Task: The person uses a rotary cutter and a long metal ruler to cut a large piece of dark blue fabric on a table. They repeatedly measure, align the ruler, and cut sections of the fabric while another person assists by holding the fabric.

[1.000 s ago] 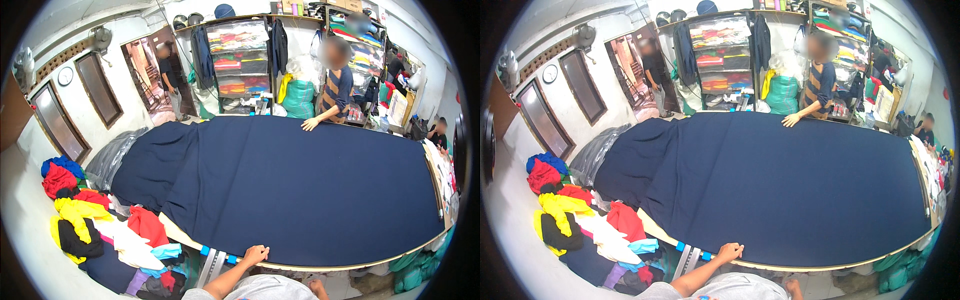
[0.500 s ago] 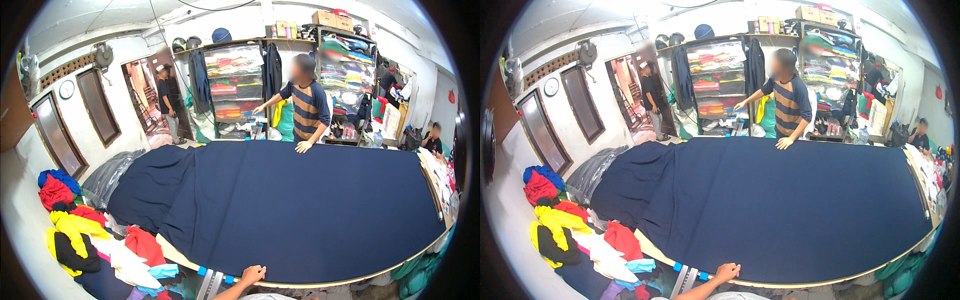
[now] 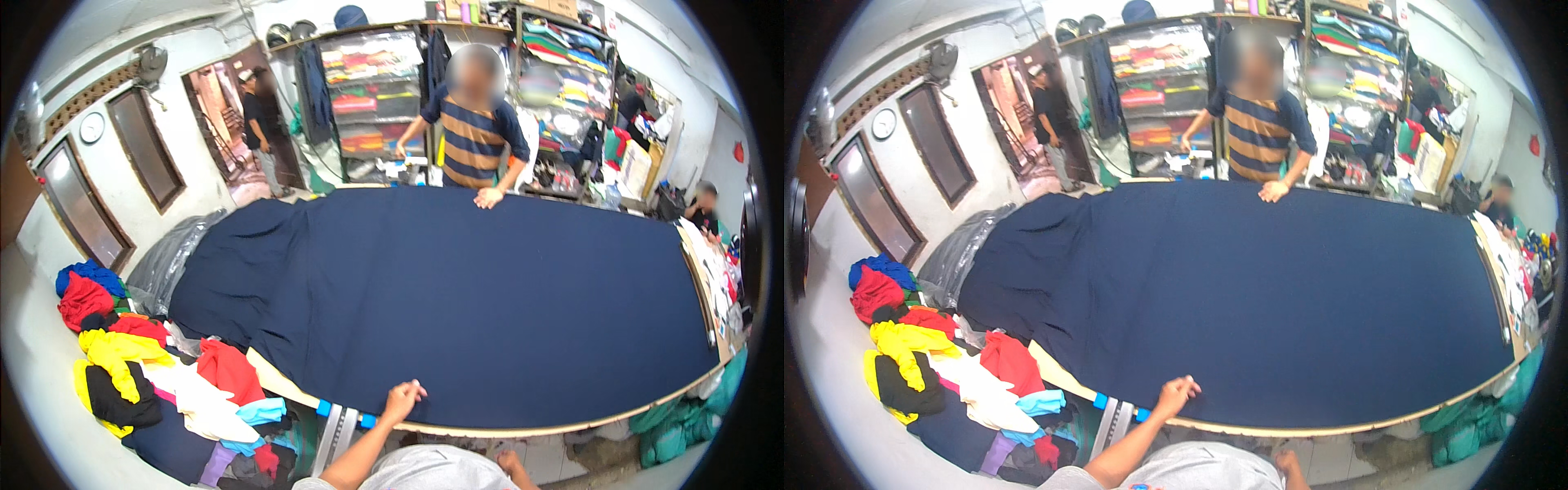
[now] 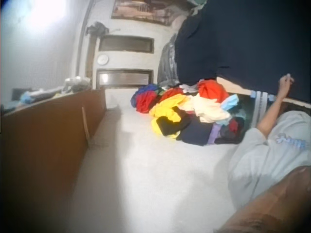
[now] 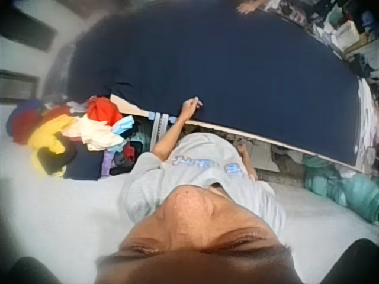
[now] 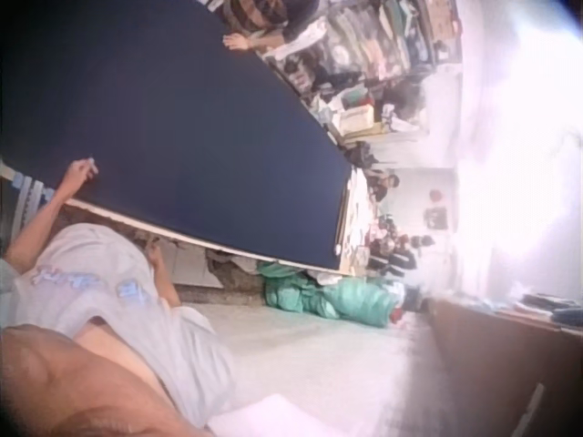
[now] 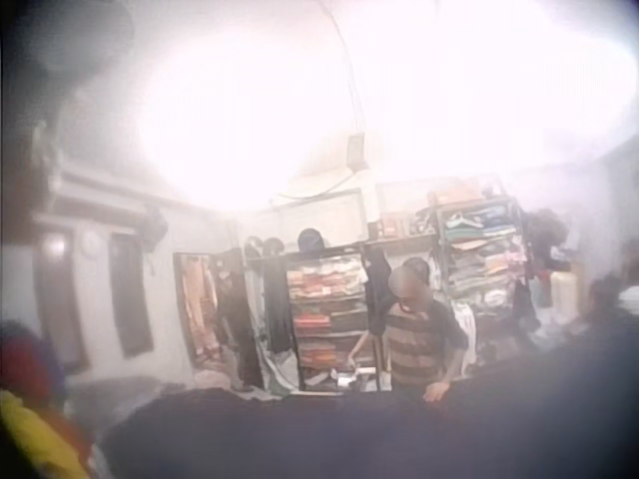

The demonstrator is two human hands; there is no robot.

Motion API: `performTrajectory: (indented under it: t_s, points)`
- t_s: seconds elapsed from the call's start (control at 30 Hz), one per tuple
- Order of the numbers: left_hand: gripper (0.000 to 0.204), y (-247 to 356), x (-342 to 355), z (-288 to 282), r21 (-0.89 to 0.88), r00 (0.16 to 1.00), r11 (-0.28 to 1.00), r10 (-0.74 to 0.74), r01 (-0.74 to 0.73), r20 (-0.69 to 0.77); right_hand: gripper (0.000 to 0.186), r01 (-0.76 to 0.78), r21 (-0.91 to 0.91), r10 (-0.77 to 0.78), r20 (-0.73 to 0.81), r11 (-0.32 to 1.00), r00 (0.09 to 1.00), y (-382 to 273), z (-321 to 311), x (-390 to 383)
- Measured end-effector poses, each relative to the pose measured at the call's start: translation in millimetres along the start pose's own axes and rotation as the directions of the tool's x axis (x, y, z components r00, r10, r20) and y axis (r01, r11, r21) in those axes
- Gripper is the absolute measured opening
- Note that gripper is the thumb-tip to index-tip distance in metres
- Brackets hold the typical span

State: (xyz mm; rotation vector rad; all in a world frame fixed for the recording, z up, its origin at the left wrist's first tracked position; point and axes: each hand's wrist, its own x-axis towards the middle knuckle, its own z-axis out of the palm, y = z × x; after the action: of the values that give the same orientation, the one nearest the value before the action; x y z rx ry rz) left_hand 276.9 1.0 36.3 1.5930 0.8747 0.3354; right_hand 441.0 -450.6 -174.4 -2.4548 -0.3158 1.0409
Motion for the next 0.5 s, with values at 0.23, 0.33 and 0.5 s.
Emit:
performTrajectory:
  t_s: [0.23,0.33,0.5]
  points:
    - [0.048,27,5,-65,-0.292,0.959,0.948,0.043,-0.127,-0.279,0.025,-0.130,0.175,0.117,0.080,0.976,0.990,-41,-25,-35]
    - [0.059,37,7,-89,-0.477,0.937,0.868,-0.037,-0.142,-0.346,0.026,-0.096,0.153,0.086,0.069,0.984,0.994,-45,-38,-56]
    - [0.069,33,11,-106,-0.532,0.919,0.819,-0.016,-0.214,-0.394,0.026,-0.065,0.072,0.057,0.109,0.995,0.992,-25,-40,-54]
